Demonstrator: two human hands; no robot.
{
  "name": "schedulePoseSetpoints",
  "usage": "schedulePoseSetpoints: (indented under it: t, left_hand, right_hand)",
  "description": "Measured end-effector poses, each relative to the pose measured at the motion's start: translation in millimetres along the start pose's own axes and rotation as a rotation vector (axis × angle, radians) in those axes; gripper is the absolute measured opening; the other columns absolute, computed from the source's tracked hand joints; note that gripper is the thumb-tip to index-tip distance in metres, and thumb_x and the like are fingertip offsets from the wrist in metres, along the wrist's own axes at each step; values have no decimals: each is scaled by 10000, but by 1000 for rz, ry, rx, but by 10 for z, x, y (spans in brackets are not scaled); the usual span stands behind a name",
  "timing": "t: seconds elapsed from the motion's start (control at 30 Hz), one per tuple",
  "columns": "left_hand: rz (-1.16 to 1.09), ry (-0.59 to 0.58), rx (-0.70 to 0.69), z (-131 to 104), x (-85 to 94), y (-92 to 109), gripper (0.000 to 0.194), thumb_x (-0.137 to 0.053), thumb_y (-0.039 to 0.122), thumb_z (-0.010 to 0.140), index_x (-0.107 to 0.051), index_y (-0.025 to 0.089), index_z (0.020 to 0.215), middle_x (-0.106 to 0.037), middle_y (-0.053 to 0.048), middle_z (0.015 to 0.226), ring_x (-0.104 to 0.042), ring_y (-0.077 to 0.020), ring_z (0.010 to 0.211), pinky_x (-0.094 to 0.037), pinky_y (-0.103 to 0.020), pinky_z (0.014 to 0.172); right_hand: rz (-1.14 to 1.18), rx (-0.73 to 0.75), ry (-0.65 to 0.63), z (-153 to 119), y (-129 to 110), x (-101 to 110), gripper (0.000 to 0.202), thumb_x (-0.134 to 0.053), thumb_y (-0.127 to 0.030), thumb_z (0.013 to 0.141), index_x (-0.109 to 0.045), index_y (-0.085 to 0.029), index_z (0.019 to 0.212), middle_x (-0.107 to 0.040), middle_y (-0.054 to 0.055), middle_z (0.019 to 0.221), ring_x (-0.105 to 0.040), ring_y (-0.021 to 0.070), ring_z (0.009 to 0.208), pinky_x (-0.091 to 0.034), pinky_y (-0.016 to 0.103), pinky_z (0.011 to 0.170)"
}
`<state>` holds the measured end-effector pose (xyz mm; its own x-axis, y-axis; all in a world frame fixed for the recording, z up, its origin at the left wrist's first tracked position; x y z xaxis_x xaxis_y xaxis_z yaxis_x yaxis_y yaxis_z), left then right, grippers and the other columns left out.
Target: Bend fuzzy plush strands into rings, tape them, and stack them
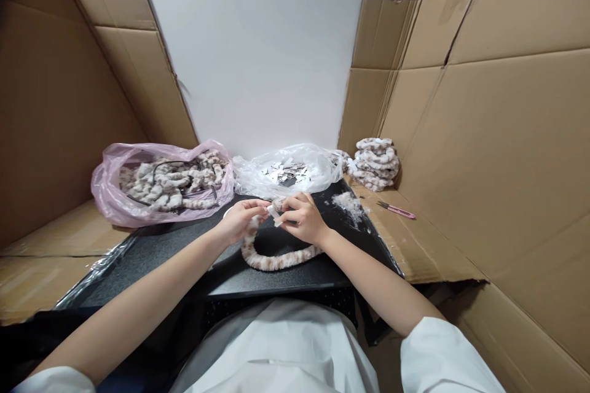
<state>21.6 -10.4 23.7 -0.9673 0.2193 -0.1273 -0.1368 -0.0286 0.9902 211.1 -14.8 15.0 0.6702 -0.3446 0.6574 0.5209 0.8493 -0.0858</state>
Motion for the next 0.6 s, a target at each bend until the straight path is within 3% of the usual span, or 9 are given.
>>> schedulePoseSetpoints:
  t: [0.17, 0.6]
  left_hand:
    - [-40, 6, 70, -9, 0, 0, 224, -741, 225, 526, -709, 118, 721, -603, -11, 565, -511, -89, 512, -412, -228, 518]
    - [-37, -36, 97, -25, -56, -123, 209, -774, 199, 479, -707, 123, 662, -590, -2, 532, -472, -72, 485, -357, -210, 493]
  right_hand:
    - [-11, -12, 3, -38, 24, -63, 132, -714, -287, 787, -729, -237, 665, -574, 11, 739, -484, 165, 800, -330, 338, 811]
    - [-70, -125, -62, -68, 69, -160, 153, -743, -313, 758, -722, -215, 642, -552, 17, 709, -453, 172, 783, -301, 330, 772]
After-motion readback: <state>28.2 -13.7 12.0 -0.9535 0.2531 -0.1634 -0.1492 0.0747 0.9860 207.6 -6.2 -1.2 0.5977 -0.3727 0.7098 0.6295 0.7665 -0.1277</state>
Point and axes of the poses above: each hand's wrist, its own z-axis towards the middle knuckle, its own x-axis out of the back of the hand, y = z × x, the point moved 1 cm from there along z, towards the middle knuckle
